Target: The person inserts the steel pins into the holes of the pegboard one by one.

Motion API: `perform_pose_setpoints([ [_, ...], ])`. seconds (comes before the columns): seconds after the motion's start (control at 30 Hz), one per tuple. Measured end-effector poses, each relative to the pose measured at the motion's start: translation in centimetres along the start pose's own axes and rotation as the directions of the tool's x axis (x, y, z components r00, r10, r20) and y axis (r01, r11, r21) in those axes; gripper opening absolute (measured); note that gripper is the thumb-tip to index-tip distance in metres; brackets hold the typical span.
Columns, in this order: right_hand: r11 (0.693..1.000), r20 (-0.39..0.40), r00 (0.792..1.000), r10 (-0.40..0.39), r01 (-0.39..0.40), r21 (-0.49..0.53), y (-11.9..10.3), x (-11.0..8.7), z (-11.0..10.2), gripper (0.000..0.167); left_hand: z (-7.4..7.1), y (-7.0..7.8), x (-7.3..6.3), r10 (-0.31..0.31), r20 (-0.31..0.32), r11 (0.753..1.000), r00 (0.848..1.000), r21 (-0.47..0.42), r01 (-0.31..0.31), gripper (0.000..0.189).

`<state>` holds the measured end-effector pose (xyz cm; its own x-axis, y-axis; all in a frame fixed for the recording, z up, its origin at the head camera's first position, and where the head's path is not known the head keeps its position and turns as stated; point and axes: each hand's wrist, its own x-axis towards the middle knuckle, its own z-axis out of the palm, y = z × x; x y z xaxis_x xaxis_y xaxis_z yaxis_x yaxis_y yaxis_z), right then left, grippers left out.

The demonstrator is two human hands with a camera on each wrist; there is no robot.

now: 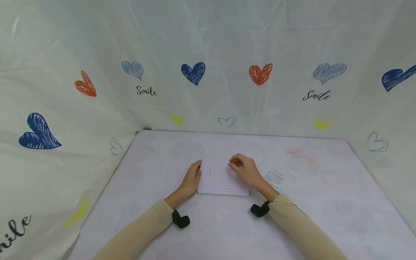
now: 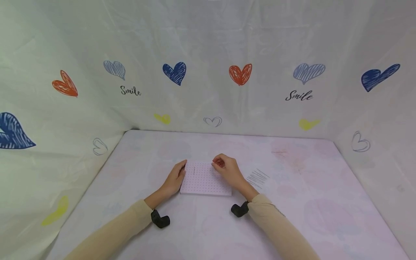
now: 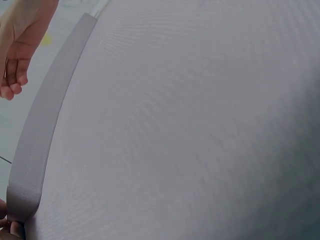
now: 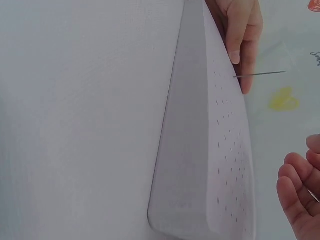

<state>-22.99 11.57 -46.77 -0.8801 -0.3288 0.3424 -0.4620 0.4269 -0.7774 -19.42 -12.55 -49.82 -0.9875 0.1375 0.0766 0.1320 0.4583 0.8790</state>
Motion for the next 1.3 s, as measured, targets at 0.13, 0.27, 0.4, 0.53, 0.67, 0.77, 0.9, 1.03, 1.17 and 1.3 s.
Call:
perform_pose_setpoints([
  [0.13,1.0,-0.018,1.0,0.017,-0.017,-0.02,0.3,-0.3,-1.0,0.008,0.0,-0.1,0.0,0.007,0.001,1.0,1.0,-0.004,-0.007,0.047],
  [0.27,0.998,-0.034,0.999,0.036,-0.038,-0.046,0.8,-0.7,-1.8,0.008,0.0,-0.1,0.0,0.012,0.002,1.0,1.0,-0.01,-0.012,0.047],
  [0.4,0.996,-0.051,0.998,0.045,-0.049,-0.073,1.3,-1.1,-2.6,0.007,-0.1,-0.2,0.1,0.011,0.004,1.0,1.0,-0.014,-0.011,0.047],
  [0.53,0.993,-0.065,0.997,0.049,-0.056,-0.1,1.8,-1.5,-3.5,0.007,0.0,-0.2,0.0,0.012,0.0,1.0,1.0,-0.02,-0.012,0.047],
  [0.67,0.988,-0.069,0.995,0.072,-0.081,-0.13,2.2,-2.0,-4.5,0.006,-0.1,-0.3,-0.1,0.031,-0.006,0.999,1.0,-0.024,-0.031,0.046],
  [0.77,0.984,-0.069,0.993,0.095,-0.104,-0.142,2.5,-2.5,-5.2,0.007,-0.1,-0.2,-0.1,0.04,-0.006,0.999,0.999,-0.025,-0.04,0.046],
  [0.9,0.98,-0.077,0.99,0.12,-0.13,-0.151,3.1,-3.1,-6.2,0.007,-0.1,0.0,-0.1,0.039,-0.005,0.999,0.999,-0.027,-0.039,0.046],
  [1.03,0.976,-0.089,0.987,0.136,-0.149,-0.159,3.6,-3.9,-7.0,0.008,-0.1,-0.1,0.0,0.039,-0.005,0.999,0.999,-0.02,-0.039,0.046],
  [1.17,0.971,-0.096,0.985,0.146,-0.162,-0.176,4.0,-4.8,-7.7,0.009,-0.2,-0.1,0.1,0.041,-0.006,0.999,0.999,-0.006,-0.041,0.046],
  [1.3,0.965,-0.084,0.982,0.166,-0.18,-0.191,4.4,-5.8,-8.2,0.01,-0.2,0.0,0.0,0.034,-0.006,0.999,0.999,-0.003,-0.035,0.046],
])
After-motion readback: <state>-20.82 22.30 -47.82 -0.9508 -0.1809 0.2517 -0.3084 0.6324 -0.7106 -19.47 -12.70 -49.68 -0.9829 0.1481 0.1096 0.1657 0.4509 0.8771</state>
